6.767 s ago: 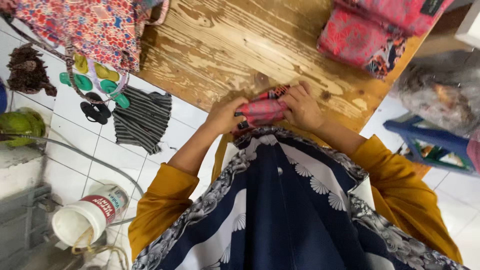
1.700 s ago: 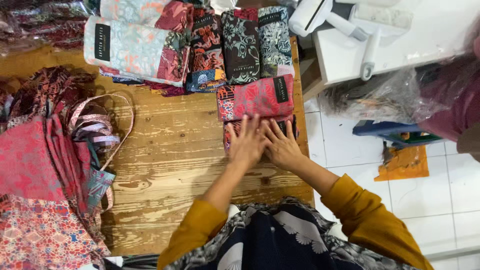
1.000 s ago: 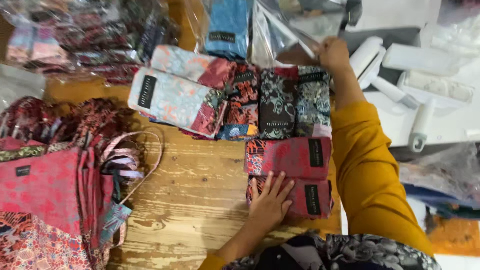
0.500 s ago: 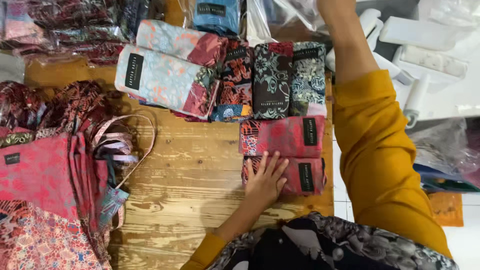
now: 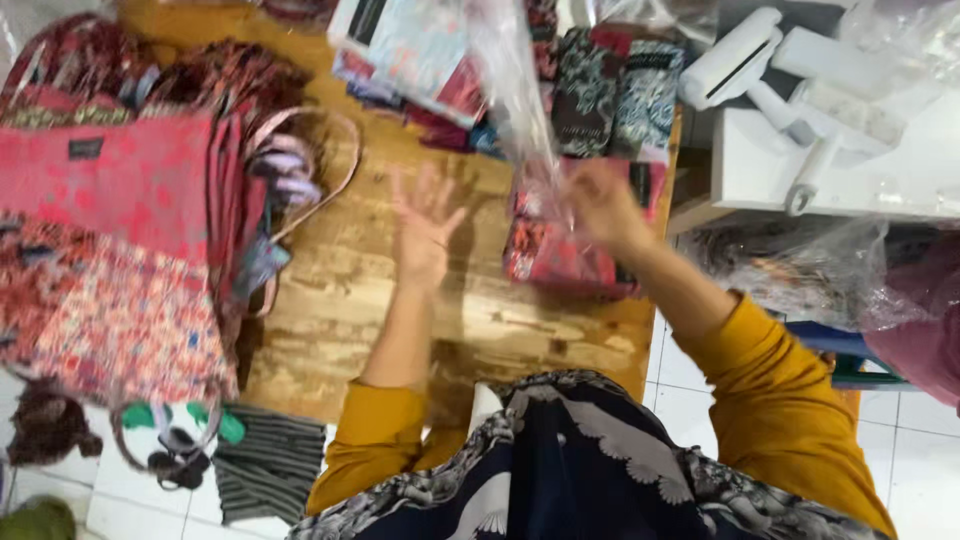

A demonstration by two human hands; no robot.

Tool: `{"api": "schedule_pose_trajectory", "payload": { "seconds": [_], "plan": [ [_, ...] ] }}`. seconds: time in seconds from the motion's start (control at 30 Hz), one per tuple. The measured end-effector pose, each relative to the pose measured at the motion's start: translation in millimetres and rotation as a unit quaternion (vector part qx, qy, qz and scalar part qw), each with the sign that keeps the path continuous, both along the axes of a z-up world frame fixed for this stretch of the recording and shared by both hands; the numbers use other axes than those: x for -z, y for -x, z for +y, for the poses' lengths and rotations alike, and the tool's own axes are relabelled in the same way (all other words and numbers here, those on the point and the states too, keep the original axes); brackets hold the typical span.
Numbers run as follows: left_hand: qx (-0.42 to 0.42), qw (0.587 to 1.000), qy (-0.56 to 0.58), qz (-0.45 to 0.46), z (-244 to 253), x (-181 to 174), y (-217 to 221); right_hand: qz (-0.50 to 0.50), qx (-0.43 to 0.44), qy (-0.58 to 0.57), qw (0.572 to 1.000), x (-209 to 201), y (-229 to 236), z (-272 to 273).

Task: The person folds several patterned fabric items on a wooden table, then places them into clear plastic bags. The person handles the items one at a time, smoothing and folding them before packaging.

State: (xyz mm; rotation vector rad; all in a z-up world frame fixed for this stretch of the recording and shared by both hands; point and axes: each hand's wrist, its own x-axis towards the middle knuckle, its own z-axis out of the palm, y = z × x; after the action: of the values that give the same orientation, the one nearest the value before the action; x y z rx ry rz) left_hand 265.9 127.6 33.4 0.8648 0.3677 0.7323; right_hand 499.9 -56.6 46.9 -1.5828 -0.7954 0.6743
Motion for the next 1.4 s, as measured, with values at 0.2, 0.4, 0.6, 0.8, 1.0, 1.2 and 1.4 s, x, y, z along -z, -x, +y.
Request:
{"api": "schedule_pose_trajectory", "payload": {
  "seconds": [0.2, 0.4, 0.6, 0.8, 1.0, 1.2, 1.4],
  "plan": [
    [-0.061, 0.992, 0.101, 0.054, 12.8, 37.1, 167.5, -0.445, -0.036, 0.022, 0.894, 57.0, 112.7, -21.2],
    [-0.183, 0.944, 0.205, 0.183, 8.4, 128.9, 261.6, -0.257, -0.214, -0.018, 0.942, 68.4, 176.0, -19.1],
    [-0.164, 0.897, 0.252, 0.324, 1.4, 137.6, 307.4, 0.044, -0.162, 0.292, 0.942, 94.6, 174.4, 27.2],
    [-0.017, 0.964, 0.110, 0.240, 28.6, 92.9, 295.5, -0.039, -0.223, 0.107, 0.968, 120.5, 239.1, 100.9],
    [0.159, 0.980, 0.069, 0.101, 62.4, 40.2, 293.9, 0.486, -0.287, 0.123, 0.816, 110.1, 264.9, 132.6],
    [0.118, 0.974, 0.182, 0.070, 73.7, 42.3, 301.9, 0.415, -0.360, 0.018, 0.836, 81.7, 284.9, 157.1],
    [0.081, 0.974, 0.187, 0.095, 76.7, 84.9, 300.6, 0.197, -0.263, 0.261, 0.908, 35.6, 261.8, 175.5]
  ]
}}
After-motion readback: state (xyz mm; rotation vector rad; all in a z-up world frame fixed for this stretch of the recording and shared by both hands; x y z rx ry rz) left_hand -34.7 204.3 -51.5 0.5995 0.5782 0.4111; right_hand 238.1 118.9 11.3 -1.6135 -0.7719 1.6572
